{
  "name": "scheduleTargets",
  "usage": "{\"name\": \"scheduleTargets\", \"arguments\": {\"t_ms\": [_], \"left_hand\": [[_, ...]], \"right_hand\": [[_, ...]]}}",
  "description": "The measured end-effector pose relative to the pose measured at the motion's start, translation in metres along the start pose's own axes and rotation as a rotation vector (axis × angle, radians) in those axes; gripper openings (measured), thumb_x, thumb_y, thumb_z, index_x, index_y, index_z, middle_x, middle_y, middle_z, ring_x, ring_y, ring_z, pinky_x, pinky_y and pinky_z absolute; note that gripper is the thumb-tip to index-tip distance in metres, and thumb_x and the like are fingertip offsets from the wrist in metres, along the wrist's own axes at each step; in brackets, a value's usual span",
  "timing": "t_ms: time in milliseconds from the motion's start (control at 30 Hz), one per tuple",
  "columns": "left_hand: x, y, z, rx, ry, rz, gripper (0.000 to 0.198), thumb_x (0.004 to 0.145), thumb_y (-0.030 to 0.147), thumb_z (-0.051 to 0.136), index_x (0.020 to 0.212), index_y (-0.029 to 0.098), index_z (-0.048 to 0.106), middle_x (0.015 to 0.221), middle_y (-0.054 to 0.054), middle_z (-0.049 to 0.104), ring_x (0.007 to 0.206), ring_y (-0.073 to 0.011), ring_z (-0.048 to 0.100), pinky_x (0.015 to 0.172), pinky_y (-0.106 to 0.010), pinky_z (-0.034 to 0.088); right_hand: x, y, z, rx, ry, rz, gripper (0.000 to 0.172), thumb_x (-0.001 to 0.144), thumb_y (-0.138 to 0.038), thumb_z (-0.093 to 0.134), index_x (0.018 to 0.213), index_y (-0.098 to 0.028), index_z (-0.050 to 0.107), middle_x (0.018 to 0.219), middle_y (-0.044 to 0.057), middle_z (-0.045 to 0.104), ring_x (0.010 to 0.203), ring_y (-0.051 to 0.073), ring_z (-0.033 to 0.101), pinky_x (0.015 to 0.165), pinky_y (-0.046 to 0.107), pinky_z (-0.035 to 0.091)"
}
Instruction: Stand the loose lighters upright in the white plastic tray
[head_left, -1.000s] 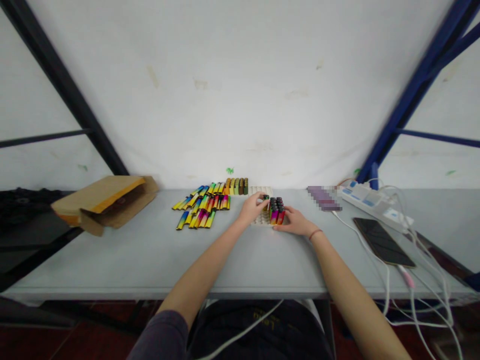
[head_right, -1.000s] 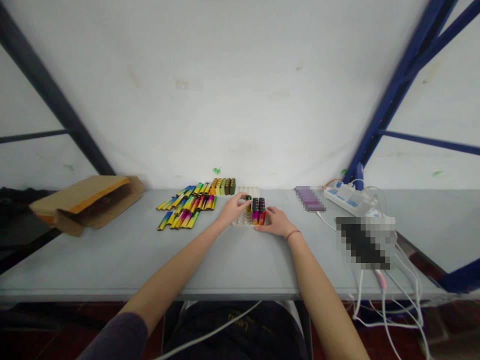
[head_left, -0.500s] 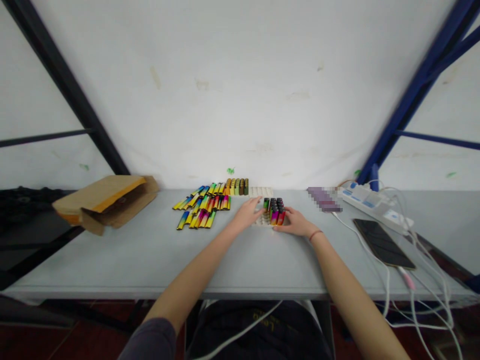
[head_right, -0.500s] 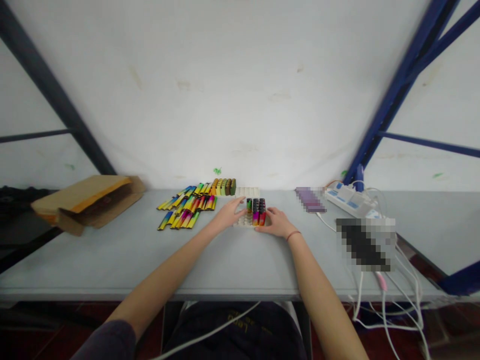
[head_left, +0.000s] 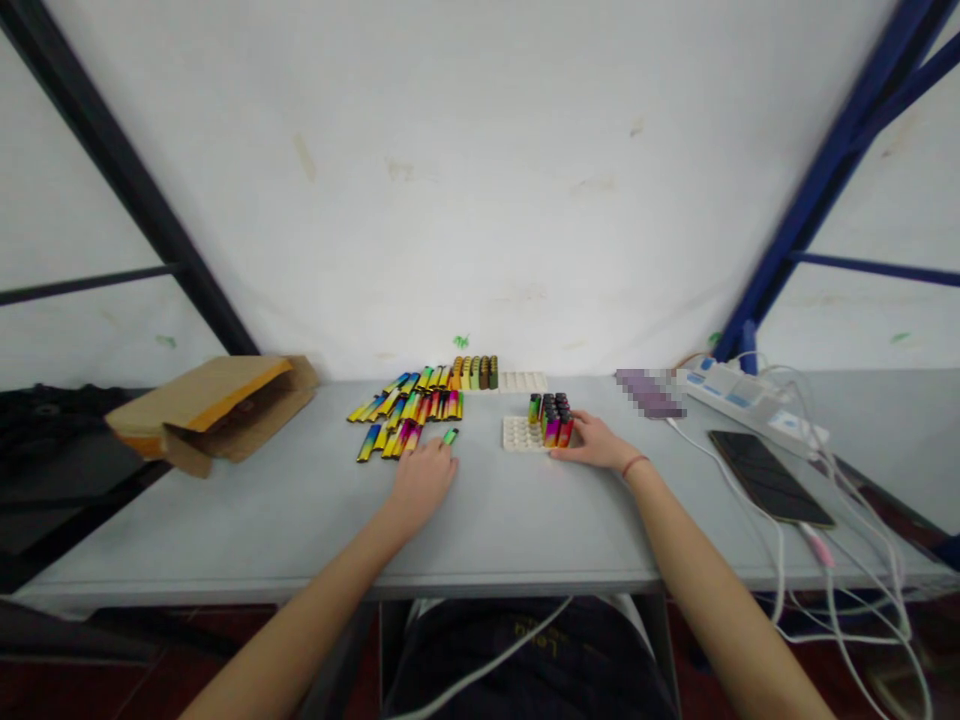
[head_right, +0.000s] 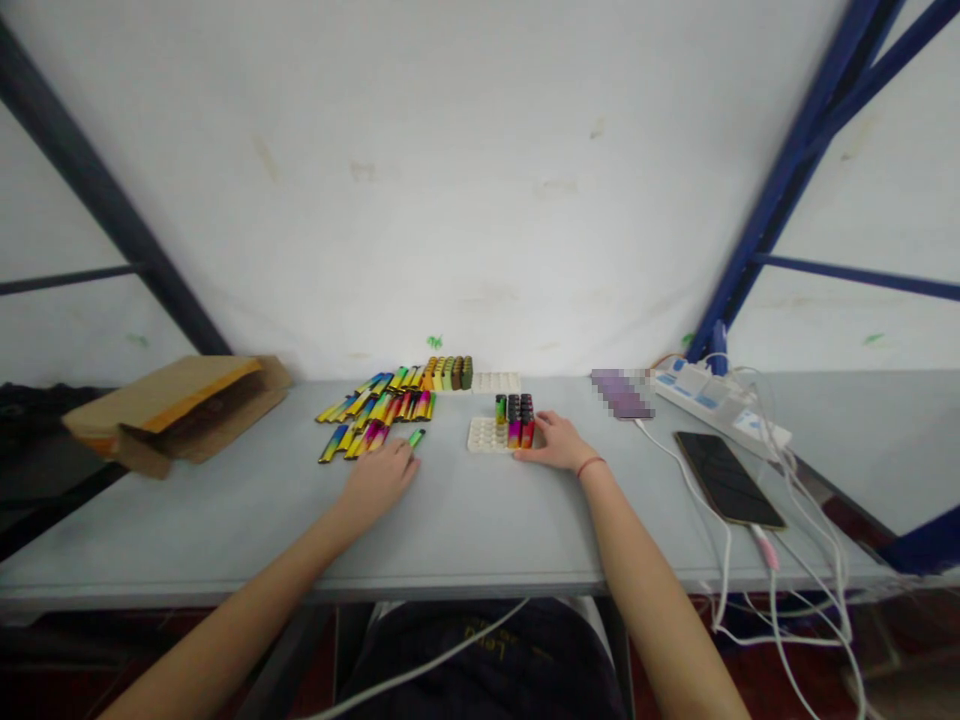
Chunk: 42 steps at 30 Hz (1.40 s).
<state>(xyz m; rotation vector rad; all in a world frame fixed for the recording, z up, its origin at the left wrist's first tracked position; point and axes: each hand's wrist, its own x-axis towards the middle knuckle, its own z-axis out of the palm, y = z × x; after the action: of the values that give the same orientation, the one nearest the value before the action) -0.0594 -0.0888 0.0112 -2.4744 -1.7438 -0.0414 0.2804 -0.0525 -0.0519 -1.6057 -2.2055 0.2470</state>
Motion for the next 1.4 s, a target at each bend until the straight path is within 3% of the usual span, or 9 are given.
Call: {"name": "scheduleTargets", "arguments": {"t_ms": [133, 267, 367, 533, 633, 833, 1000, 1133, 1400], "left_hand": [[0.018, 0.001, 0.001, -0.085, 0.003, -0.010, 0.031, 0.095, 0.019, 0.049, 0.119, 0.011, 0.066, 0.120, -0.020, 0.069, 0.108, -0.0303, 0.069, 0.090, -0.037, 0.050], [0.042, -0.009, 0.001, -0.220, -0.084, -0.044, 0.016, 0.087, 0.022, 0.057, 0.076, 0.016, 0.068, 0.088, -0.015, 0.073, 0.092, -0.0303, 0.071, 0.079, -0.034, 0.050], [0.057, -0.010, -0.005, -0.590, -0.163, -0.099, 0.024, 0.079, 0.025, 0.062, 0.057, 0.020, 0.055, 0.058, -0.004, 0.061, 0.071, -0.0233, 0.066, 0.065, -0.028, 0.046], [0.076, 0.014, -0.021, -1.494, -0.389, -0.250, 0.011, 0.090, 0.032, 0.051, 0.087, 0.021, 0.053, 0.069, 0.001, 0.063, 0.055, -0.0123, 0.058, 0.057, -0.024, 0.047], [0.082, 0.031, -0.022, -1.674, -0.532, -0.171, 0.023, 0.092, 0.043, 0.056, 0.102, 0.025, 0.047, 0.078, 0.000, 0.068, 0.062, -0.0147, 0.065, 0.061, -0.028, 0.053], [0.084, 0.040, -0.001, -1.770, -0.351, -0.258, 0.027, 0.092, 0.038, 0.052, 0.116, 0.026, 0.047, 0.070, 0.003, 0.062, 0.047, -0.0098, 0.055, 0.040, -0.015, 0.029], [0.079, 0.031, 0.002, -1.940, -0.238, -0.298, 0.033, 0.085, 0.024, 0.057, 0.117, 0.027, 0.051, 0.065, 0.007, 0.054, 0.047, -0.0081, 0.051, 0.044, -0.015, 0.034], [0.081, 0.029, -0.003, -2.091, -0.269, -0.375, 0.024, 0.093, 0.044, 0.047, 0.099, 0.021, 0.054, 0.058, 0.007, 0.044, 0.041, -0.0086, 0.040, 0.040, -0.018, 0.029], [0.082, 0.031, -0.003, -2.177, -0.117, -0.468, 0.022, 0.095, 0.045, 0.038, 0.090, 0.025, 0.047, 0.066, 0.004, 0.054, 0.048, -0.0116, 0.050, 0.045, -0.020, 0.037]], "right_hand": [[0.000, 0.000, 0.001, -0.025, -0.009, 0.020, 0.074, 0.076, -0.074, 0.071, 0.120, -0.015, 0.071, 0.140, 0.021, 0.060, 0.127, 0.039, 0.059, 0.110, 0.051, 0.046], [0.001, 0.000, 0.001, -0.023, -0.008, 0.031, 0.075, 0.075, -0.073, 0.072, 0.122, -0.014, 0.071, 0.141, 0.021, 0.060, 0.128, 0.039, 0.058, 0.111, 0.051, 0.045], [0.001, 0.000, 0.001, -0.001, 0.001, 0.032, 0.075, 0.074, -0.073, 0.073, 0.123, -0.016, 0.071, 0.141, 0.020, 0.060, 0.128, 0.040, 0.058, 0.111, 0.053, 0.045], [0.000, -0.003, 0.000, 0.000, -0.007, 0.029, 0.073, 0.075, -0.074, 0.072, 0.121, -0.018, 0.071, 0.139, 0.019, 0.061, 0.126, 0.039, 0.059, 0.110, 0.053, 0.045], [0.000, -0.005, -0.001, -0.005, -0.014, 0.022, 0.071, 0.077, -0.072, 0.072, 0.121, -0.017, 0.071, 0.138, 0.019, 0.062, 0.125, 0.038, 0.060, 0.110, 0.051, 0.045], [0.000, -0.004, -0.002, -0.008, -0.029, 0.025, 0.074, 0.076, -0.074, 0.071, 0.121, -0.014, 0.070, 0.139, 0.021, 0.061, 0.124, 0.038, 0.060, 0.109, 0.051, 0.046], [0.000, -0.001, -0.002, -0.027, -0.030, 0.027, 0.075, 0.077, -0.072, 0.071, 0.123, -0.014, 0.069, 0.138, 0.022, 0.061, 0.125, 0.039, 0.059, 0.111, 0.050, 0.045], [0.000, 0.002, -0.001, -0.026, -0.037, 0.025, 0.072, 0.077, -0.072, 0.071, 0.119, -0.014, 0.070, 0.138, 0.022, 0.061, 0.125, 0.039, 0.059, 0.110, 0.050, 0.046], [0.000, 0.003, -0.003, 0.003, -0.039, 0.023, 0.072, 0.077, -0.072, 0.070, 0.119, -0.014, 0.069, 0.137, 0.021, 0.060, 0.123, 0.038, 0.060, 0.111, 0.050, 0.046]]}}
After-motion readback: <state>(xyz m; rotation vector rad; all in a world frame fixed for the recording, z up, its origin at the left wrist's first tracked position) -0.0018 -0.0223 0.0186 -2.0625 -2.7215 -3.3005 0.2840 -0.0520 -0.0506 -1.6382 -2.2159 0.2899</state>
